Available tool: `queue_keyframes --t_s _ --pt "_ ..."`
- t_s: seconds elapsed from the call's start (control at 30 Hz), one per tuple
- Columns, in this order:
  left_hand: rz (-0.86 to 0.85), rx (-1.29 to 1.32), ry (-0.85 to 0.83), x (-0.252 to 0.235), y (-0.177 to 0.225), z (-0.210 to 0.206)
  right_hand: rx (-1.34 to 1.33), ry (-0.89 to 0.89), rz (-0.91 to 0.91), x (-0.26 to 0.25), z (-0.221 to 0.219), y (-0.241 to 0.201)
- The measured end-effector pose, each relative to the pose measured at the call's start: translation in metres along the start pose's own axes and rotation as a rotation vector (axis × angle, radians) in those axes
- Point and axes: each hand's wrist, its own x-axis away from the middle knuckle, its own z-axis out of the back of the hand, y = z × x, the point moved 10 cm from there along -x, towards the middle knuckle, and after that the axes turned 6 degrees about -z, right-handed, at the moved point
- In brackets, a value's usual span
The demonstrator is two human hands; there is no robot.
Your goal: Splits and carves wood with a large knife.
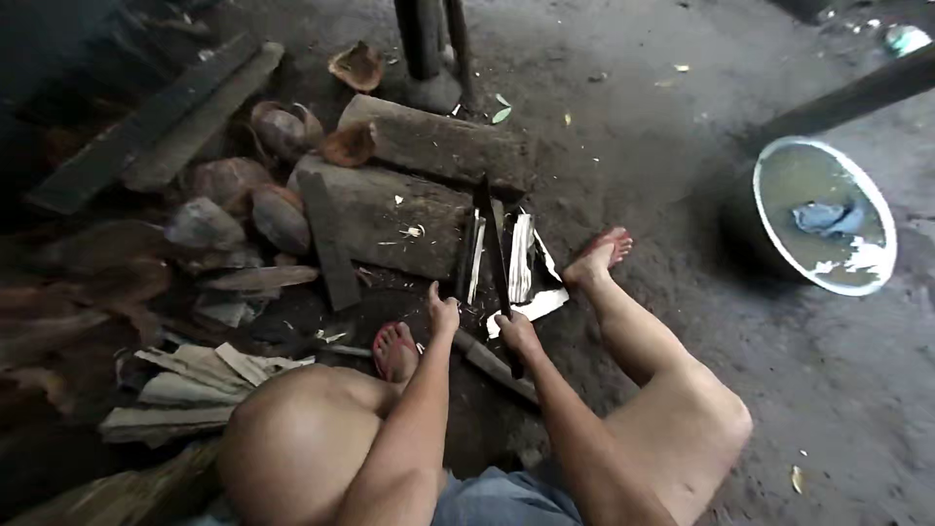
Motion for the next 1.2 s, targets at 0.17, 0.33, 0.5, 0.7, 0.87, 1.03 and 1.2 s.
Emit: queue_keyframes --t_s 0.17,0.33,0.5,0.7,0.87,1.03,1.2 --pt "-0.049 -0.186 -0.141 -0.022 0.017 -0.025 0.061 0.007 -0.041 0.019 -0.005 -0.011" --pt "-0.044 -0.311 -0.092 -0.047 0.018 -0.042 -0.157 -0.062 -0.058 0.014 -0.031 0.004" --pt "0.174 0.045 -0.060 -0.043 -0.035 -0.072 -0.180 -0.123 -0.102 0.005 -0.027 0.015" --pt "0.159 0.232 -0.336 -0.048 -0.024 -0.069 -0.292 -0.170 -0.124 0.000 -0.026 0.021" --pt "0.032 0.510 -0.410 -0.031 0.007 -0.051 -0.376 -0.192 -0.135 0.000 -0.028 0.025" --pt "-0.205 0.439 -0.253 -0.023 0.065 -0.013 -0.317 -0.144 -0.077 0.004 -0.016 0.015" --pt "-0.235 0.380 -0.056 -0.039 0.088 0.029 -0.184 -0.004 0.009 0.022 0.006 0.007"
